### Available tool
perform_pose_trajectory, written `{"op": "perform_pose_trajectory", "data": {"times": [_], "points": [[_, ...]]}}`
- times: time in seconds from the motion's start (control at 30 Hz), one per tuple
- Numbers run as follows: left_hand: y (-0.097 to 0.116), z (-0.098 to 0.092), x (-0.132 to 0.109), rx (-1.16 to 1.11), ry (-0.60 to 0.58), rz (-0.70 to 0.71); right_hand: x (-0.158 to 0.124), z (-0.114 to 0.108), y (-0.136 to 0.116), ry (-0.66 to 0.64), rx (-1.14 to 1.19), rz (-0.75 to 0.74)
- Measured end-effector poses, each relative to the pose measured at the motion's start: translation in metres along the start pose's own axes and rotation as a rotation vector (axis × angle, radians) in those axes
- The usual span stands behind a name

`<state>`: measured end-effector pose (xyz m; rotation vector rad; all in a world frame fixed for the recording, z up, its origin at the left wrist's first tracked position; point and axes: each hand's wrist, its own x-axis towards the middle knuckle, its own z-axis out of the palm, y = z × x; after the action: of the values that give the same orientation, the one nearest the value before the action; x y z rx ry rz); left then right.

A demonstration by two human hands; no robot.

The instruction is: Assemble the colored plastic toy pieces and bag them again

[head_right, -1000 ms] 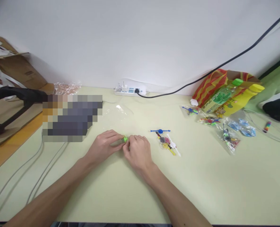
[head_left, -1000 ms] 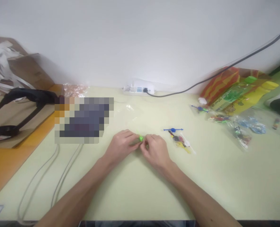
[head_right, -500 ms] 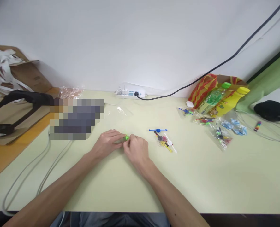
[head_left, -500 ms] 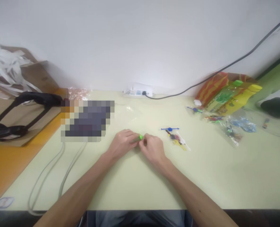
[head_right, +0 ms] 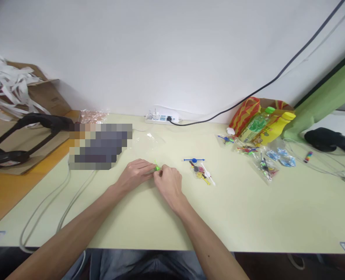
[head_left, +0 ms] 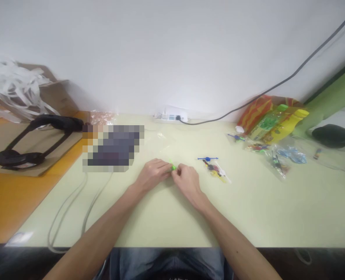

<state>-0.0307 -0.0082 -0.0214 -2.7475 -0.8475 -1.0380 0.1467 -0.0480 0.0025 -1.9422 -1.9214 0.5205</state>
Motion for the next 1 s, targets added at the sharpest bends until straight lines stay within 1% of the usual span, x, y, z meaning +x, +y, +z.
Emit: {"op": "perform_pose_trajectory", "data": {"times": [0.1,0.17,0.2,0.27,0.37,0.43,0.5,0.6,0.67,0.73,0.77,0.83,0.87,0.9,0.93,1.0], "points": [[0.004,-0.007,-0.004,0.022,0.071,-0.039,0.003,-0.003,0.007,0.033,0.004,0.002],[0.006,-0.010,-0.006,0.015,0.121,-0.102,0.003,-0.004,0.012,0.044,0.009,-0.009],[0.007,-0.011,-0.007,0.001,0.124,-0.137,0.002,-0.005,0.014,0.046,0.008,-0.025],[0.006,-0.011,-0.008,-0.042,0.079,-0.210,-0.002,-0.004,0.017,0.046,-0.030,-0.063],[0.000,-0.010,-0.008,-0.116,-0.062,-0.313,-0.011,0.000,0.017,0.027,-0.160,-0.130],[-0.005,-0.009,-0.008,-0.150,-0.138,-0.357,-0.014,0.004,0.014,0.015,-0.231,-0.177],[-0.007,-0.008,-0.008,-0.164,-0.178,-0.370,-0.016,0.008,0.011,0.014,-0.258,-0.206],[-0.009,-0.006,-0.008,-0.171,-0.212,-0.360,-0.016,0.007,0.008,0.018,-0.211,-0.200],[-0.009,-0.006,-0.008,-0.169,-0.218,-0.365,-0.016,0.000,0.012,0.030,-0.103,-0.185],[-0.009,-0.006,-0.008,-0.162,-0.222,-0.379,-0.013,-0.016,0.024,0.085,0.016,-0.176],[-0.009,-0.007,-0.007,-0.158,-0.227,-0.386,-0.010,-0.026,0.034,0.142,0.052,-0.177],[-0.006,-0.009,-0.005,-0.156,-0.230,-0.400,0.001,-0.051,0.060,0.280,0.036,-0.129],[-0.003,-0.010,-0.004,-0.157,-0.220,-0.406,0.009,-0.062,0.075,0.334,0.000,-0.105],[0.000,-0.011,-0.002,-0.158,-0.203,-0.407,0.017,-0.072,0.089,0.364,-0.057,-0.111],[0.004,-0.011,0.000,-0.155,-0.177,-0.407,0.025,-0.080,0.102,0.369,-0.132,-0.144],[0.011,-0.010,0.003,-0.144,-0.156,-0.395,0.038,-0.087,0.122,0.318,-0.257,-0.199]]}}
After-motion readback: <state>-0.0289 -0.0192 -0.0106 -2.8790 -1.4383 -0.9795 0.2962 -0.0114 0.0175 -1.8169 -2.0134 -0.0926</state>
